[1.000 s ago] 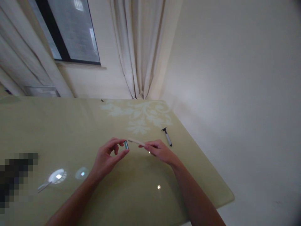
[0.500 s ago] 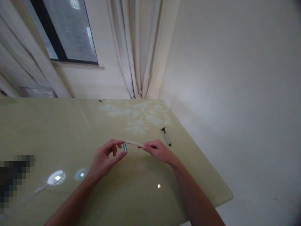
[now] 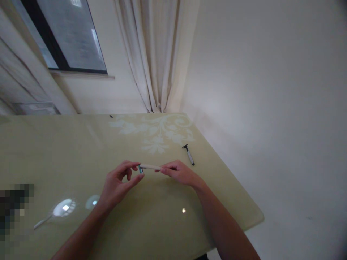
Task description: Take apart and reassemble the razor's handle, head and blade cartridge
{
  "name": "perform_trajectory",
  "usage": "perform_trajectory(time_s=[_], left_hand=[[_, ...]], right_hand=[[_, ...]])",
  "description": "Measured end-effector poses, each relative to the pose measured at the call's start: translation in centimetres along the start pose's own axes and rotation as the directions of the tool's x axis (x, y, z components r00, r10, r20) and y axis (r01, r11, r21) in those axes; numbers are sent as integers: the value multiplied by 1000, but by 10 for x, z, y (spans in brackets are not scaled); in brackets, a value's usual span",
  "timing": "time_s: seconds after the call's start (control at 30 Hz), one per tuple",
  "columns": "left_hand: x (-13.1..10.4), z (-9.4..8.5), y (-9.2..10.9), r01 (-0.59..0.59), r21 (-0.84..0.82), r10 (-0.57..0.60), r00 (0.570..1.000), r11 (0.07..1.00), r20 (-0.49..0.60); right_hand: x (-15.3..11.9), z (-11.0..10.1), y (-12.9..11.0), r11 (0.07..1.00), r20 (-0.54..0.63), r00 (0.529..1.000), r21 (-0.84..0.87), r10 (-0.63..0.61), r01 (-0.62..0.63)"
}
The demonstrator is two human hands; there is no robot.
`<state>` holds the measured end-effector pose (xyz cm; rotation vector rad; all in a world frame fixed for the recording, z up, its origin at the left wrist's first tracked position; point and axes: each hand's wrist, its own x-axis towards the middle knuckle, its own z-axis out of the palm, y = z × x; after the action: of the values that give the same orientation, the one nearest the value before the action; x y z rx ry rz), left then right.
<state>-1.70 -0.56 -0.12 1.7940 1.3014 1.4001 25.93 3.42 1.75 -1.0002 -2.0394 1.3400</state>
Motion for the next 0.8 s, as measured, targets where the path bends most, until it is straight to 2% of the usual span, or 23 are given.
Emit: perform_trajectory(time_s=[0.07,0.23,0.37,0.5,0.63,0.8], left_hand=[[0,0,-2,9,0,-9,1000,1000,9],[-2,0,-8,17,-8,-17,1000,1000,-6],[-3,1,-7,31,-33,-30,999,999,15],[-1,0,-7,66,-82,-65,998,994,10],[-1,-2,-10,101,-99,-101,995,990,13],[-2,0,-11,117,-106,-116,993,987,16]], right_hand=[[0,0,0,1000,-76,997,-15,2,-3],[1,3,0,1000,20,1000,22,10,-10],[2,6,2,1000,-60,998,-5,8,-9],[3,9,3,999,-38,999,30,-11,12],[3,10,1,1000,-95,995,11,-12,13],[4,11,2,999,-32,999,47,-14,15]])
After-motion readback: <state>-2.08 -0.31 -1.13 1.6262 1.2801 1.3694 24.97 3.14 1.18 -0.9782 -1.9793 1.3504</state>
